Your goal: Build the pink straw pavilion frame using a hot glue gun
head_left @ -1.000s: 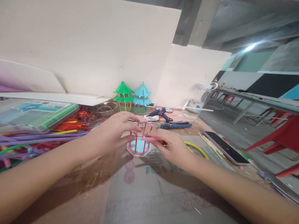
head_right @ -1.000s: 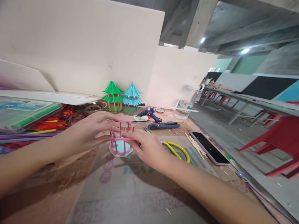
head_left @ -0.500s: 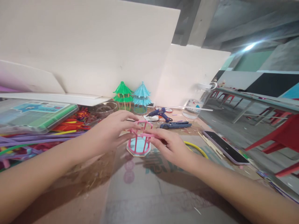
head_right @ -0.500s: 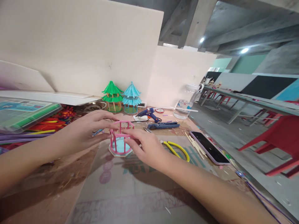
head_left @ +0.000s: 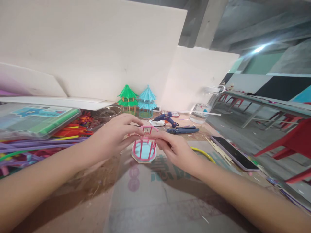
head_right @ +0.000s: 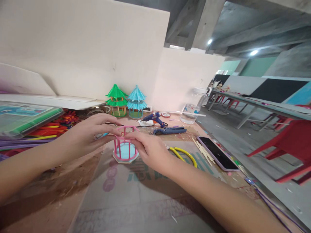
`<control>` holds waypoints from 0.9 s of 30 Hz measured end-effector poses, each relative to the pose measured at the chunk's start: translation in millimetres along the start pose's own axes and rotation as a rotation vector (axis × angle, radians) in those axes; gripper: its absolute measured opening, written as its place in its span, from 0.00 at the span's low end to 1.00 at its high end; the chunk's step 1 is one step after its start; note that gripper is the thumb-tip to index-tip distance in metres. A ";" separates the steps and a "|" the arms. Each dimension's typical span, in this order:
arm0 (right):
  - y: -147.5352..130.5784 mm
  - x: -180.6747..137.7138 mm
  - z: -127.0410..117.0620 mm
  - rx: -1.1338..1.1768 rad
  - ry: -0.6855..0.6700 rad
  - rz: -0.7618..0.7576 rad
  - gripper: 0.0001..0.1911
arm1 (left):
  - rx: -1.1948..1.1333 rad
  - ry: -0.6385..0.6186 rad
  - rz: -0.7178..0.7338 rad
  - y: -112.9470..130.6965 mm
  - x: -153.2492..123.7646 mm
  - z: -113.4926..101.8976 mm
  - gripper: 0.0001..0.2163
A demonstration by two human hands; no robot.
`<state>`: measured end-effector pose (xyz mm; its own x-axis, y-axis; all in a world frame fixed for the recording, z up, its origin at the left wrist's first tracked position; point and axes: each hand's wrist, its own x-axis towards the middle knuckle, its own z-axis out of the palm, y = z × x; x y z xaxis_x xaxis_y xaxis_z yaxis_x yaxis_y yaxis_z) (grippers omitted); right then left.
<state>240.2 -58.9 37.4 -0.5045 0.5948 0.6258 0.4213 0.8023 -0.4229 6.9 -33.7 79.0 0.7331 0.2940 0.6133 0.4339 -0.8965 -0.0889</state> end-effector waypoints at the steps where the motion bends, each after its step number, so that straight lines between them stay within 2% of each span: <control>1: 0.2 0.1 0.3 0.014 -0.002 -0.006 0.15 | 0.003 0.003 0.000 -0.3 -0.1 0.2 0.09; 11: 6.6 -0.7 3.4 0.029 -0.014 0.055 0.15 | 0.014 0.000 -0.015 2.7 -0.3 1.0 0.08; 16: 5.1 -2.3 2.7 -0.005 -0.027 0.073 0.14 | 0.042 -0.016 0.030 1.6 -1.0 0.6 0.08; 27: 3.2 -2.3 1.9 -0.012 -0.020 0.064 0.12 | 0.072 -0.011 0.037 2.4 -1.5 1.0 0.08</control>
<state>241.3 -57.6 33.4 -0.4914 0.6455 0.5847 0.4622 0.7623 -0.4532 7.4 -35.9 77.1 0.7548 0.2648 0.6002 0.4426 -0.8808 -0.1680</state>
